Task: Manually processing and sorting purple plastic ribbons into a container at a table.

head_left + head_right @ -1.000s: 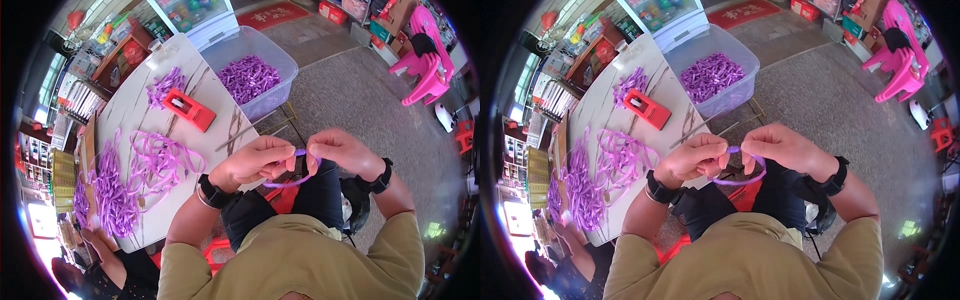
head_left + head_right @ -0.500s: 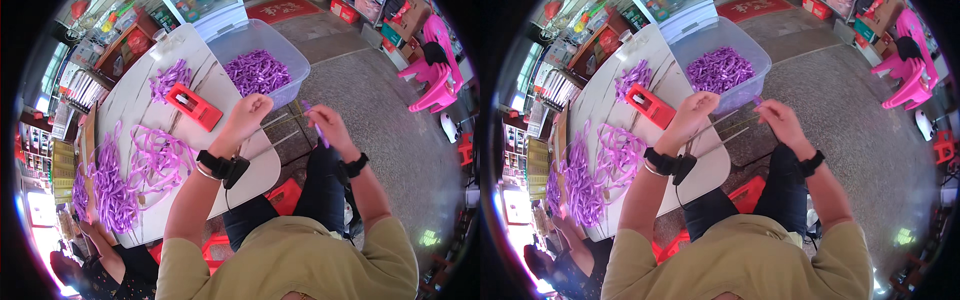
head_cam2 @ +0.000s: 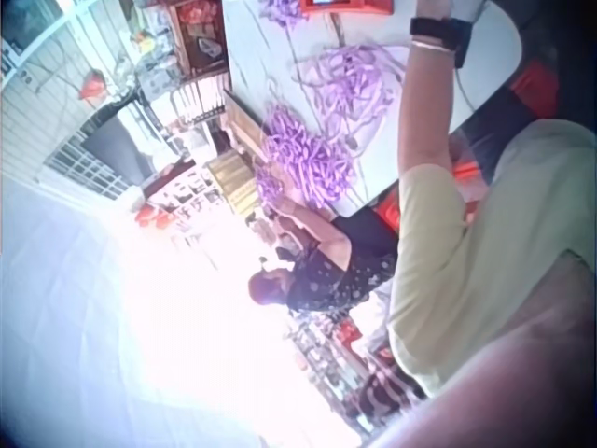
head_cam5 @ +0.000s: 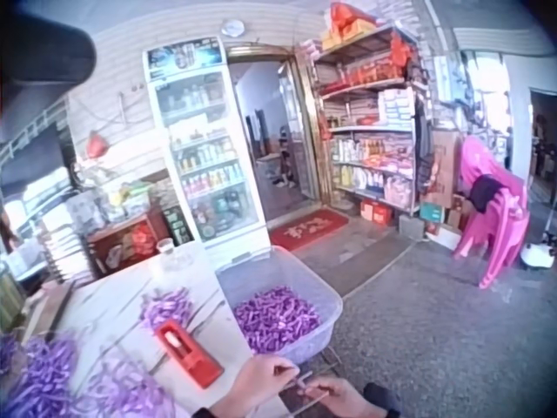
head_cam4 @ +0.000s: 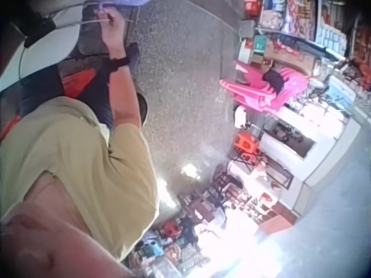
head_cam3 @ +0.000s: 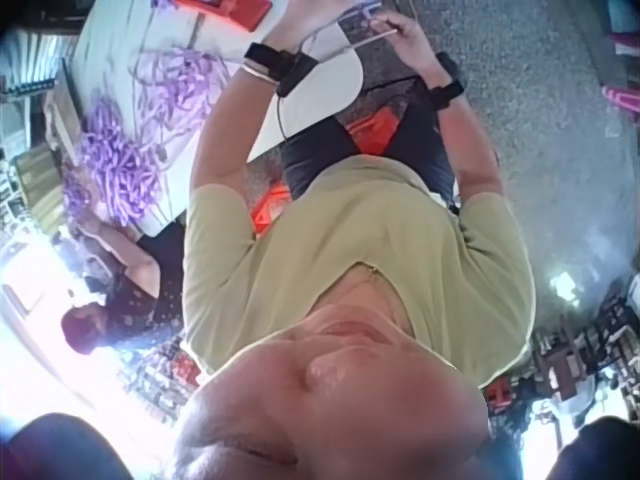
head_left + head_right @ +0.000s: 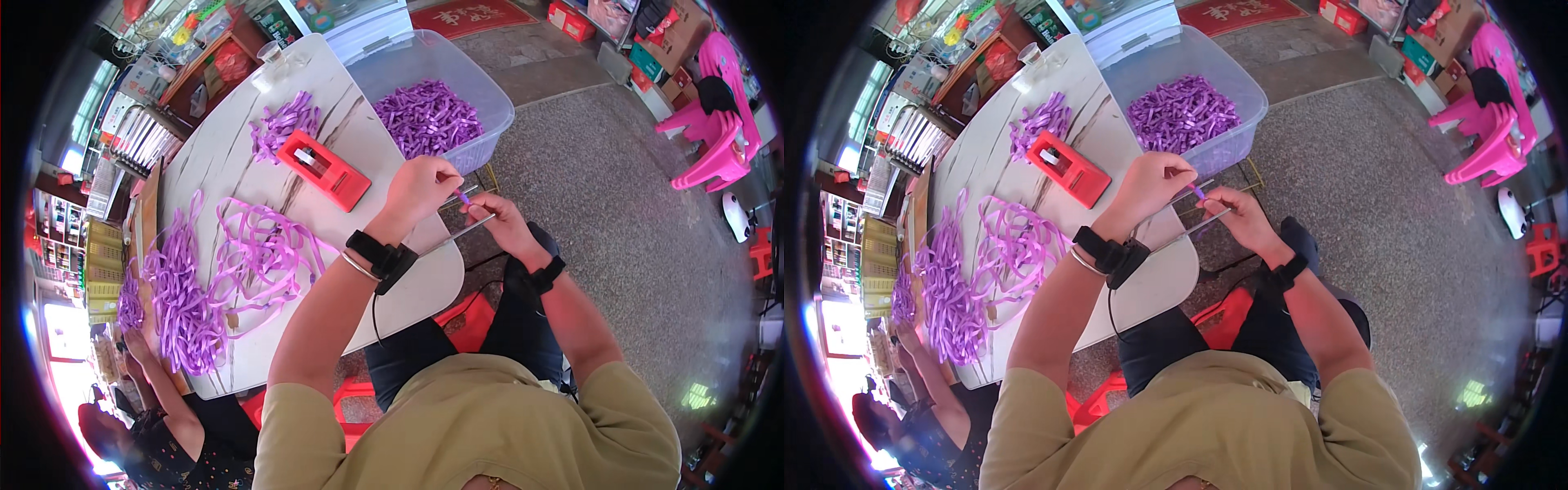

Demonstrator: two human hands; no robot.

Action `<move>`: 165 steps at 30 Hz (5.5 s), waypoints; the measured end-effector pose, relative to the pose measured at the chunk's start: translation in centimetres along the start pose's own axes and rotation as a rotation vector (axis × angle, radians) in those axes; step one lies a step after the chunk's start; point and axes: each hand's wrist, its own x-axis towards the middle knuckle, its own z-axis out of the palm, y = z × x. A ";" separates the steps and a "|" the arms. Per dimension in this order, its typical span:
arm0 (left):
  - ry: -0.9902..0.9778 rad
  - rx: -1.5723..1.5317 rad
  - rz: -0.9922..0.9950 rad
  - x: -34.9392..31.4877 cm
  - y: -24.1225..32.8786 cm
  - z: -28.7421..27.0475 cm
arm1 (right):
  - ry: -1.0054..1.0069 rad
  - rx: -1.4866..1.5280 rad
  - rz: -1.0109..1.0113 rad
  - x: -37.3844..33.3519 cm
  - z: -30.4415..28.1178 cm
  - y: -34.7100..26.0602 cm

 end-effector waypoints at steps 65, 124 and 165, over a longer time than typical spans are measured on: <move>-0.182 0.012 -0.228 0.7 -1.3 1.2 | 0.334 -0.733 -0.147 -24.4 2.5 -7.7; -0.060 0.153 -0.019 -0.1 0.1 0.0 | -0.163 -0.190 0.374 16.1 -3.3 5.0; 0.111 -0.002 0.019 -0.7 -0.2 -0.4 | -0.196 0.080 0.576 9.0 -2.9 -1.5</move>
